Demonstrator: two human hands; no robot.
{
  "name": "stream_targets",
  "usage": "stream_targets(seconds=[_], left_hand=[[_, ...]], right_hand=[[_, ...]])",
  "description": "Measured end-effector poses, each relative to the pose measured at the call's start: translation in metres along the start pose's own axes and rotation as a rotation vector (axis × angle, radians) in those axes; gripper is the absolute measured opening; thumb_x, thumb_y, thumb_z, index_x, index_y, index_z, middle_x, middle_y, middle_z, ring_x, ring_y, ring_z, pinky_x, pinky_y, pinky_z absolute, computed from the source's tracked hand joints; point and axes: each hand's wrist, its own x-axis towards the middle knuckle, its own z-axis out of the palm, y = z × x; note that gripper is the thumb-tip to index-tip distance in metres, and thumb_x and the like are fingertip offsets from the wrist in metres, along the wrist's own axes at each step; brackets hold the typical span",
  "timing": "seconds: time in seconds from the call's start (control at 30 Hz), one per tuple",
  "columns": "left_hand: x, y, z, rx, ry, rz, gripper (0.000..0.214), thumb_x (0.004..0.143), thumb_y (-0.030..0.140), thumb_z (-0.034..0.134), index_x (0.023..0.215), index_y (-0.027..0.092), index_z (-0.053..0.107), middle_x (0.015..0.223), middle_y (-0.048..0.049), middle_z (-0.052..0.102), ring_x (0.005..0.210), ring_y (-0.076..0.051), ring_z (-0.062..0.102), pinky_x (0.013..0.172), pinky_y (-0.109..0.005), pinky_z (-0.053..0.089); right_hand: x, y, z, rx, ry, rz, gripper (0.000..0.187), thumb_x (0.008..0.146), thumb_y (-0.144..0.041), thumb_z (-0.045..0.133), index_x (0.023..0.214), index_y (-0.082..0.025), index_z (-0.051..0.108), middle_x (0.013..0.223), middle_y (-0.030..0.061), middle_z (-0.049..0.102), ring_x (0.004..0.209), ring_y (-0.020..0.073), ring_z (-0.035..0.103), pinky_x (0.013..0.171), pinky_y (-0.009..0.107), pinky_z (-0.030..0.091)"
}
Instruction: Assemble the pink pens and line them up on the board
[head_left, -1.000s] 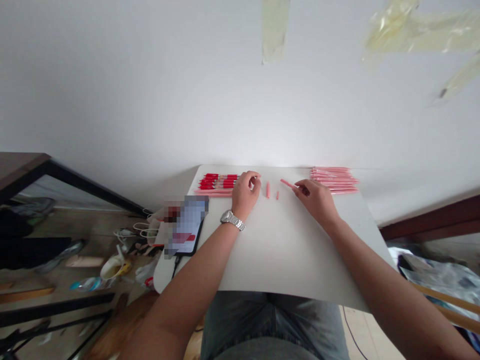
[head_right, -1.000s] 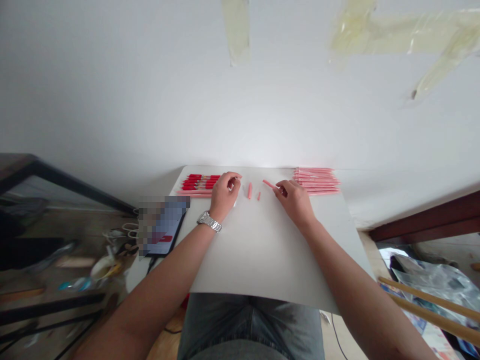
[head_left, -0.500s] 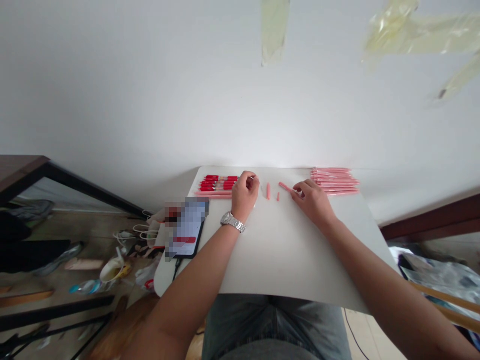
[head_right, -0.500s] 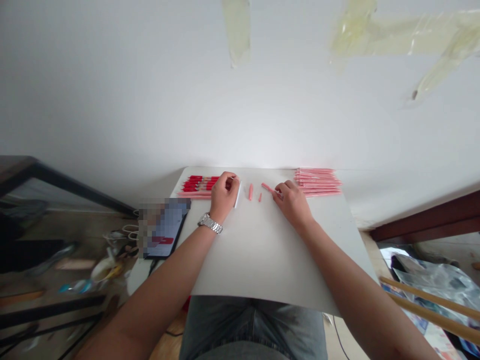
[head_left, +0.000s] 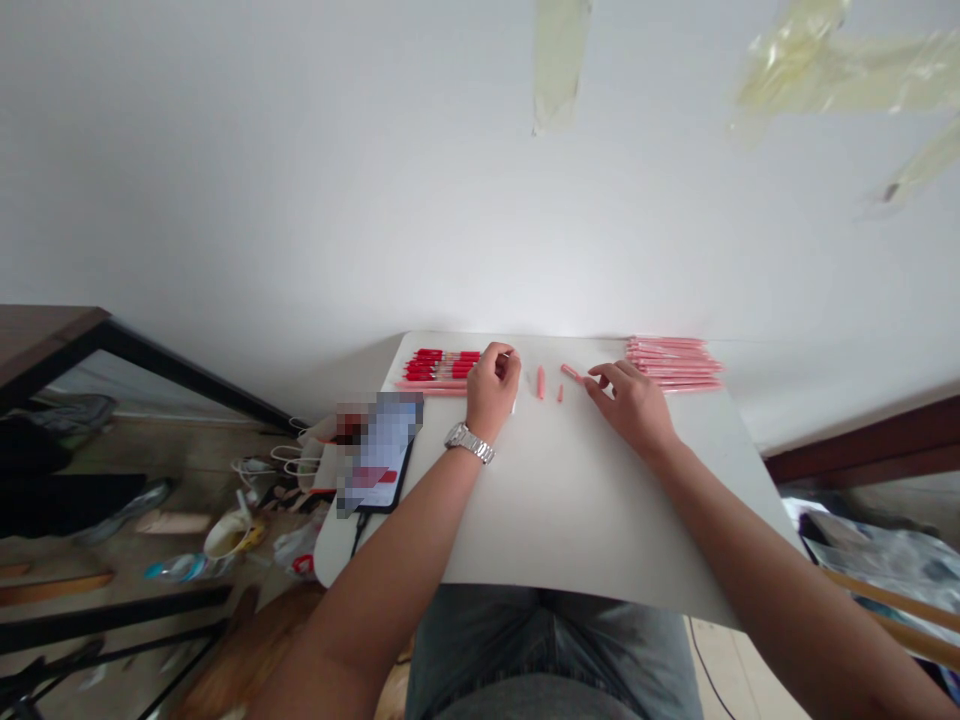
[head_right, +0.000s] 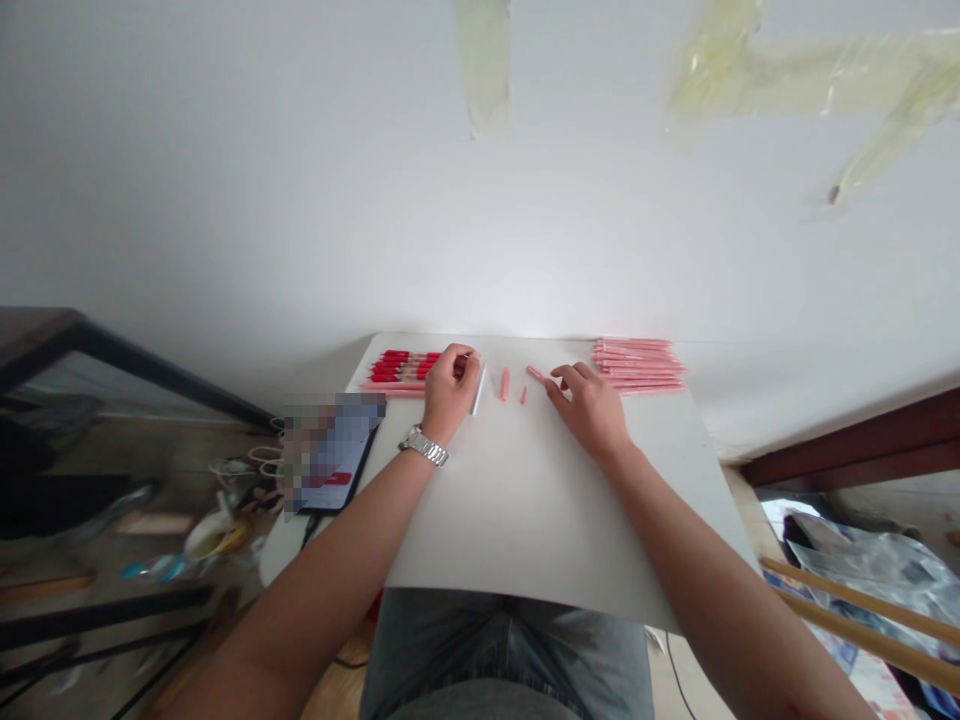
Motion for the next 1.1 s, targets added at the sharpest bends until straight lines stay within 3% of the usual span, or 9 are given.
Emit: stream_targets(seconds=[0.23,0.57,1.1], left_hand=[[0.001,0.000,-0.002,0.013,0.005,0.000,0.013,0.099,0.032,0.056,0.093,0.022,0.062,0.078,0.0001,0.066,0.072,-0.015,0.063,0.070,-0.027,0.048],[0.001,0.001,-0.005,0.042,0.011,0.005,0.014,0.098,0.031,0.056,0.088,0.022,0.061,0.074,0.0013,0.063,0.069,-0.014,0.059,0.069,-0.027,0.044],[0.001,-0.001,-0.004,-0.001,0.014,0.006,0.015,0.097,0.029,0.057,0.085,0.021,0.061,0.073,0.0015,0.060,0.068,-0.014,0.055,0.067,-0.027,0.041]], right_hand=[[0.000,-0.002,-0.005,0.061,0.021,0.008,0.034,0.104,-0.047,0.052,0.090,-0.022,0.070,0.079,0.0048,0.068,0.062,0.0163,0.057,0.061,0.030,0.040],[0.000,-0.001,-0.005,0.097,0.010,0.027,0.031,0.102,-0.045,0.056,0.087,-0.022,0.069,0.076,0.0029,0.068,0.060,0.0144,0.056,0.060,0.029,0.038],[0.000,-0.012,-0.017,0.305,0.100,-0.217,0.021,0.101,-0.031,0.058,0.085,-0.020,0.067,0.069,0.0007,0.061,0.056,0.0114,0.049,0.055,0.028,0.037]])
